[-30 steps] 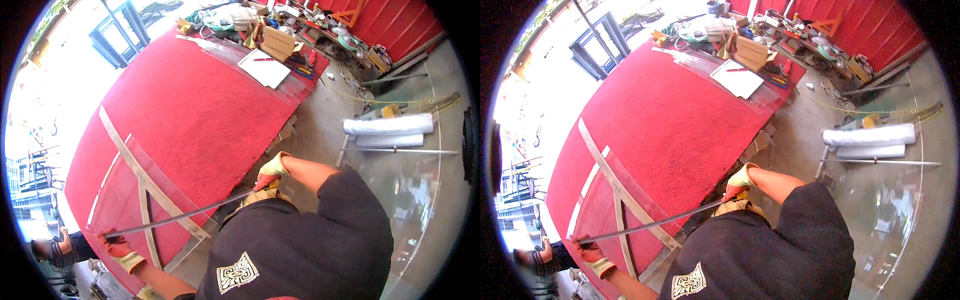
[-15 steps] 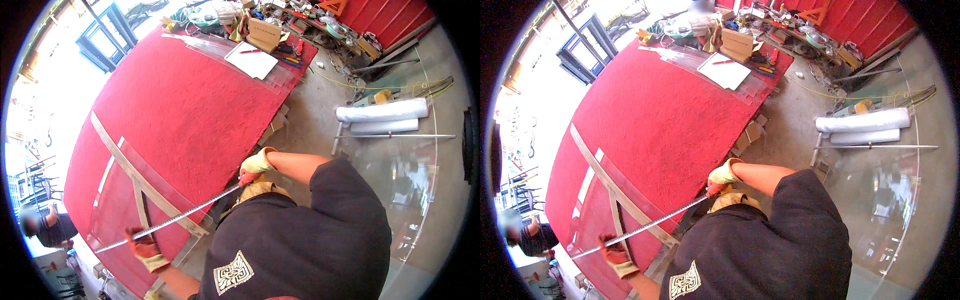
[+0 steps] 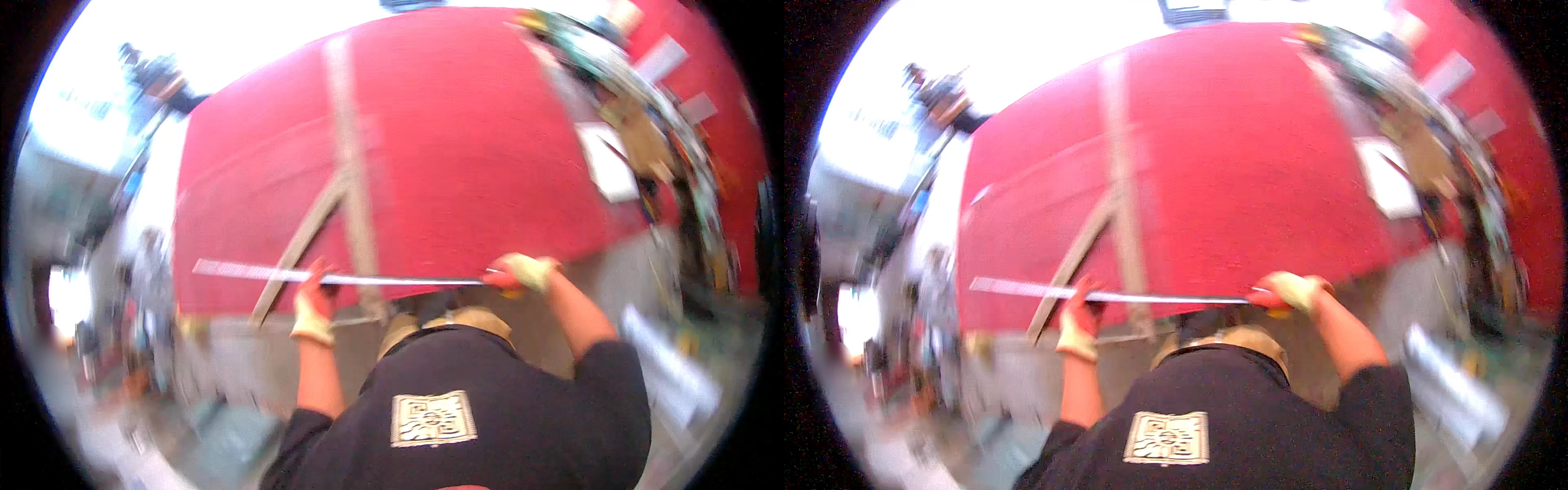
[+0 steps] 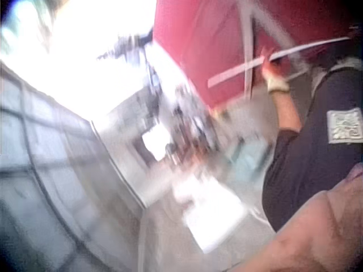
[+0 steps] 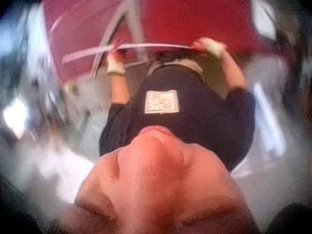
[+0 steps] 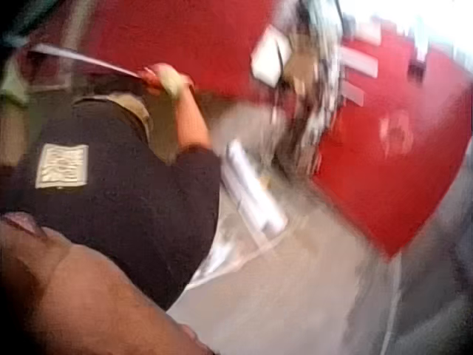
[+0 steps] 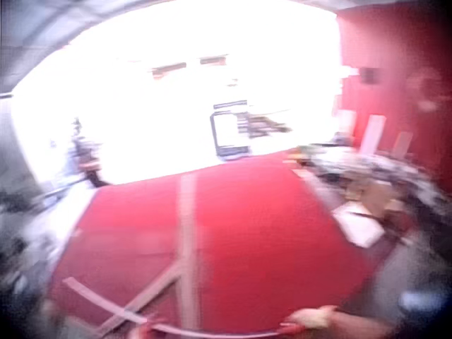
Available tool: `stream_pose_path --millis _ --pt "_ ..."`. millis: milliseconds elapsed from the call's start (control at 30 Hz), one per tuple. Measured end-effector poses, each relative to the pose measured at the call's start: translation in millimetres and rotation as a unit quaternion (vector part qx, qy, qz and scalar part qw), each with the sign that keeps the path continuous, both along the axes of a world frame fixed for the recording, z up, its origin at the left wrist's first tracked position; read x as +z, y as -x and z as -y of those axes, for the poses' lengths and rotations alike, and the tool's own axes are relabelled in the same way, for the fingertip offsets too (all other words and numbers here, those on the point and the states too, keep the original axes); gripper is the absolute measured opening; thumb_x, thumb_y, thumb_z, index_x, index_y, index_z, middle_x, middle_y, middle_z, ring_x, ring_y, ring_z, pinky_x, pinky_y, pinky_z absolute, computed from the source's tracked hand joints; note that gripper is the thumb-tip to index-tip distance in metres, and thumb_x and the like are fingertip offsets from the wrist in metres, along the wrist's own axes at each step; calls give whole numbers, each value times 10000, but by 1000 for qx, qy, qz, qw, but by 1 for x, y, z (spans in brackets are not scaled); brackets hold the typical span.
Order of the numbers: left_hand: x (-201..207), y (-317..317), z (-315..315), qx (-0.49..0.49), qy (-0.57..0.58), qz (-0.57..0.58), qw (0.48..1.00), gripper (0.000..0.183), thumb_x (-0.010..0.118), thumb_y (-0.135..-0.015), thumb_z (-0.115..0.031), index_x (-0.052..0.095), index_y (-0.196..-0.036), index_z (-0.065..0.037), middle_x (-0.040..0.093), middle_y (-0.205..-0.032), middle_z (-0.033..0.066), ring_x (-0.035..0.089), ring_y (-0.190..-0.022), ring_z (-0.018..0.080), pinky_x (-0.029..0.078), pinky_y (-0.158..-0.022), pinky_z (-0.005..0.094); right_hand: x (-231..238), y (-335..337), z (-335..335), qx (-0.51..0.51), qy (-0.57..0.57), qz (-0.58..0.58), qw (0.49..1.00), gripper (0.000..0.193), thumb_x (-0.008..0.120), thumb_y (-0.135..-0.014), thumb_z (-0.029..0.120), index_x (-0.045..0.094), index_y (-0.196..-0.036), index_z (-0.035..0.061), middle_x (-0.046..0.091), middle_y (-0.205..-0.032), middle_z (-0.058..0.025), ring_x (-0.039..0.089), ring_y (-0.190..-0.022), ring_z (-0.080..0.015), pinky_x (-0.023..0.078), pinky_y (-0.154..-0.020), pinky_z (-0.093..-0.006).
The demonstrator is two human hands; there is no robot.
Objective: The person measures a glass sheet with a tape measure, marks it using a pen and a wooden square, and then scores the glass along the square's edge.
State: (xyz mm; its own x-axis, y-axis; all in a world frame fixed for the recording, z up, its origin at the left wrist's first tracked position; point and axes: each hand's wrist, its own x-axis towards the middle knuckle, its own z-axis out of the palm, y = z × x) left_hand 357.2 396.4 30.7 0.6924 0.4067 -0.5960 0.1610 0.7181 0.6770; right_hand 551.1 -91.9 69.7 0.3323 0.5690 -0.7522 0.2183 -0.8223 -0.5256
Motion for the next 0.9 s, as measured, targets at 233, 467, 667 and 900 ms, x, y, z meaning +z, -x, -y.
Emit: stream_pose_path --millis 233,467,667,900 --pt "10 52 -10 -15 -72 -70 995 603 633 -1139 -538 560 -1524 -80 714 -1351 83 738 -1124 220 578 -1008 423 -4 7 -77 -184 7 -104 977 334 746 -1077 381 800 -1058 52 734 -837 -22 645 -753 -141 541 -700 -339" --pt "-19 132 5 204 -125 -219 946 604 648 -1090 -379 516 -1585 -59 674 -1446 184 668 -1313 289 513 -1158 445 -75 -42 -151 -157 -14 -10 987 400 758 -1055 403 810 -1080 8 784 -883 -75 686 -754 -179 556 -677 -396" --pt "-84 177 -20 266 -202 -381 862 806 602 -1025 -458 471 -1612 78 553 -1604 362 518 -1533 463 412 -1270 472 -72 -72 -268 -87 -62 34 994 434 704 -1069 456 801 -1060 33 761 -861 -81 684 -744 -200 557 -660 -427" --pt "-35 128 -13 103 -157 -416 889 1012 606 -1035 -611 351 -1669 135 469 -1681 372 460 -1588 468 359 -1316 465 -86 -82 -389 2 -18 126 992 546 686 -981 546 853 -1054 32 800 -858 -183 761 -747 -322 566 -676 -477"
